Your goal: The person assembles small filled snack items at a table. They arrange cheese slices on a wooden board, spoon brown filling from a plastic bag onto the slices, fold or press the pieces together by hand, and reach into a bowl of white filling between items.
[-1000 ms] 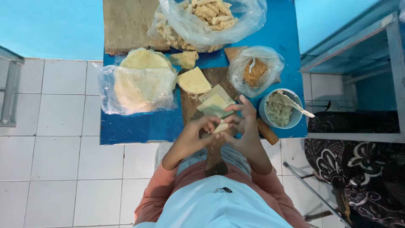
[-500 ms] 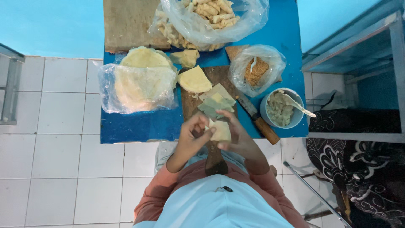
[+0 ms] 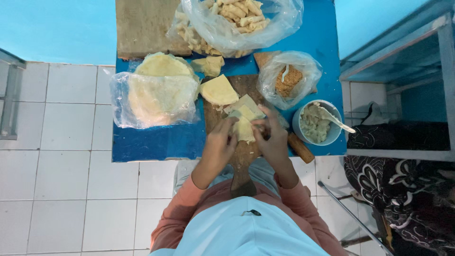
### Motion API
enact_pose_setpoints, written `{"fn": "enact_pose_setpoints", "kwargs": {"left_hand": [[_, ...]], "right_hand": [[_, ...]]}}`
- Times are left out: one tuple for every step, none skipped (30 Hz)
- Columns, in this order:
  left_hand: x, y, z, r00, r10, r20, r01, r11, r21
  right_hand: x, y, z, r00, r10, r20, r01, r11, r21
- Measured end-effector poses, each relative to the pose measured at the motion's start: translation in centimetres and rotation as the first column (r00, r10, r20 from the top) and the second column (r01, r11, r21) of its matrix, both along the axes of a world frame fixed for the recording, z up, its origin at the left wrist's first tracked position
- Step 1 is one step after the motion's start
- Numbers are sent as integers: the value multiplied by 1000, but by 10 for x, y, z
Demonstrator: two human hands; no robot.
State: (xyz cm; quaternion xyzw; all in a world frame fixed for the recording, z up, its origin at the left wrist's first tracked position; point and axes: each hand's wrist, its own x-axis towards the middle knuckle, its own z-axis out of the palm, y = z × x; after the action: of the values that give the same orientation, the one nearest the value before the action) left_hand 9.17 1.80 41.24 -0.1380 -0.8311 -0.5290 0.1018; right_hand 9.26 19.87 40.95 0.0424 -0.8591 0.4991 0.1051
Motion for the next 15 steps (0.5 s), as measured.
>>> {"fn": "enact_pose_setpoints", "kwargs": {"left_hand": [[1,1,0,1000,-2,-14,2,1000,-18],[1,1,0,1000,-3,-16,2,999,-37],[2,1,0,1000,-4,-17,3,998,-57],[3,0,2,1000,-6,-20,4,997,-77],[2,-2,4,1000,20,2,-20,990,-138],[1,-4,7,999,48,21,-43,979,-198],[-2,-7,10,996,78,39,-65,963,-260],[-7,-11,14,996,80,-44,-89,948,-304],[-15,-16,17,989,77,-124,-116,932,-344],[-25,-19,20,977,70,-202,-144,913,-381],[-37,-21,21,965,25,-262,-132,907,-401],[-51,-23,22,947,-19,-321,-125,898,-421],[-61,-24,22,925,-64,-376,-119,889,-443],[-69,-24,21,933,-89,-348,-105,859,-501],[-76,-23,19,941,-114,-319,-88,826,-556]], "right_hand": [[1,-1,1,1000,-10,-16,10,999,51],[2,-2,3,999,-17,-33,20,995,102],[4,-3,4,999,-21,-44,27,990,140],[6,-3,6,998,-25,-56,35,983,179],[7,-3,8,997,-28,-70,42,975,217],[8,-3,9,984,-18,-178,67,959,275],[9,-3,11,960,1,-281,95,940,327],[9,-3,13,924,26,-381,128,918,374],[9,-4,14,943,18,-331,99,937,335],[9,-5,16,960,14,-279,72,953,293],[9,-6,17,973,12,-230,47,967,249],[8,-8,18,976,13,-218,41,969,242],[7,-10,19,979,15,-204,34,971,235],[6,-11,20,981,16,-193,30,973,228],[5,-12,22,977,54,-206,-4,972,236]]}}
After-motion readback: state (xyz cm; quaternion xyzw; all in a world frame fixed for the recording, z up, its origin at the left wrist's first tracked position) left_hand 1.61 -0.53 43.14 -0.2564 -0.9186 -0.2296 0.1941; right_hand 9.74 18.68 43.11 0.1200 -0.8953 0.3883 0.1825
